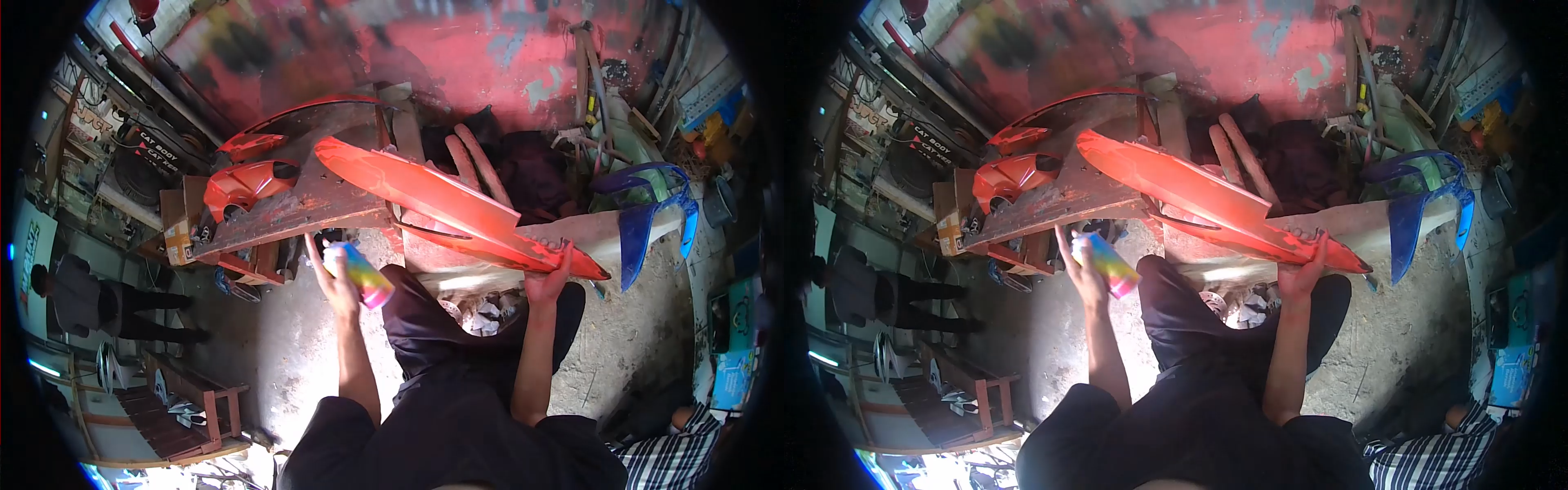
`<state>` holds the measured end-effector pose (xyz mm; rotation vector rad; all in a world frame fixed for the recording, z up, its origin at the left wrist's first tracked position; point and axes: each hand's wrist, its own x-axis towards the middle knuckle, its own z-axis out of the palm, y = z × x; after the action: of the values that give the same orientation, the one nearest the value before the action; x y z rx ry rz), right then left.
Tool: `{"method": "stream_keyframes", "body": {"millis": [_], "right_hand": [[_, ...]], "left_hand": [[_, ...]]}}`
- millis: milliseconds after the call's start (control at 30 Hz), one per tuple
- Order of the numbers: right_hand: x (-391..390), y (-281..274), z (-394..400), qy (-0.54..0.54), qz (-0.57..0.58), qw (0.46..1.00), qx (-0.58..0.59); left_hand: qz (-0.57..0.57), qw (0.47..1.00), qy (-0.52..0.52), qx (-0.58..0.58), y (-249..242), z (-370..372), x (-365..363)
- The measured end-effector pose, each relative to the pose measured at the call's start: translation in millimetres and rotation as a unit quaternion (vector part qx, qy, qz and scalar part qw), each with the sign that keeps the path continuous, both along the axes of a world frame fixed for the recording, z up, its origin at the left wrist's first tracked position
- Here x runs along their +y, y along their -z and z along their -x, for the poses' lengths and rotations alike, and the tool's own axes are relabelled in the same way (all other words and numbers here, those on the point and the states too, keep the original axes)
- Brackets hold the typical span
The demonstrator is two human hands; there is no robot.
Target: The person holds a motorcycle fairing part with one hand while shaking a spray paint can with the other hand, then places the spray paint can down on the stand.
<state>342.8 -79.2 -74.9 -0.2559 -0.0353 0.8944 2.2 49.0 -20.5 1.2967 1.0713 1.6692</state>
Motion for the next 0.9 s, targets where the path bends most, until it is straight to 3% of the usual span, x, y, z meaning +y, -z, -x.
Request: {"method": "stream_keyframes", "body": {"millis": [133,300,467,500,667,700,800,900], "right_hand": [[1,-8,4,0.007,0.031,1.0,0.0],[1,-3,0,0.003,0.007,1.0,-0.007],[2,-1,-1,0.013,0.028,1.0,-0.002],[2,-4,0,0.017,0.04,0.999,-0.001],[0,-6,2,0.007,0.009,1.0,-0.02],[1,-7,0,0.002,0.0,1.0,-0.018],[3,-3,-2,0.005,-0.008,1.0,-0.022],[3,-4,-1,0.006,0.016,1.0,-0.009]], "left_hand": [[-0.025,0.994,-0.067,0.078,-29,37,23],[-0.008,0.991,-0.123,0.051,-46,49,25],[-0.029,0.975,-0.021,0.221,-36,35,24],[0.035,0.986,0.047,0.154,-52,23,12],[-0.049,0.965,0.07,0.249,-48,7,17],[-0.029,0.973,0.111,0.199,-42,0,16],[-0.193,0.895,0.166,0.367,-41,-14,0],[-0.231,0.862,0.241,0.381,-49,-33,-24]]}}
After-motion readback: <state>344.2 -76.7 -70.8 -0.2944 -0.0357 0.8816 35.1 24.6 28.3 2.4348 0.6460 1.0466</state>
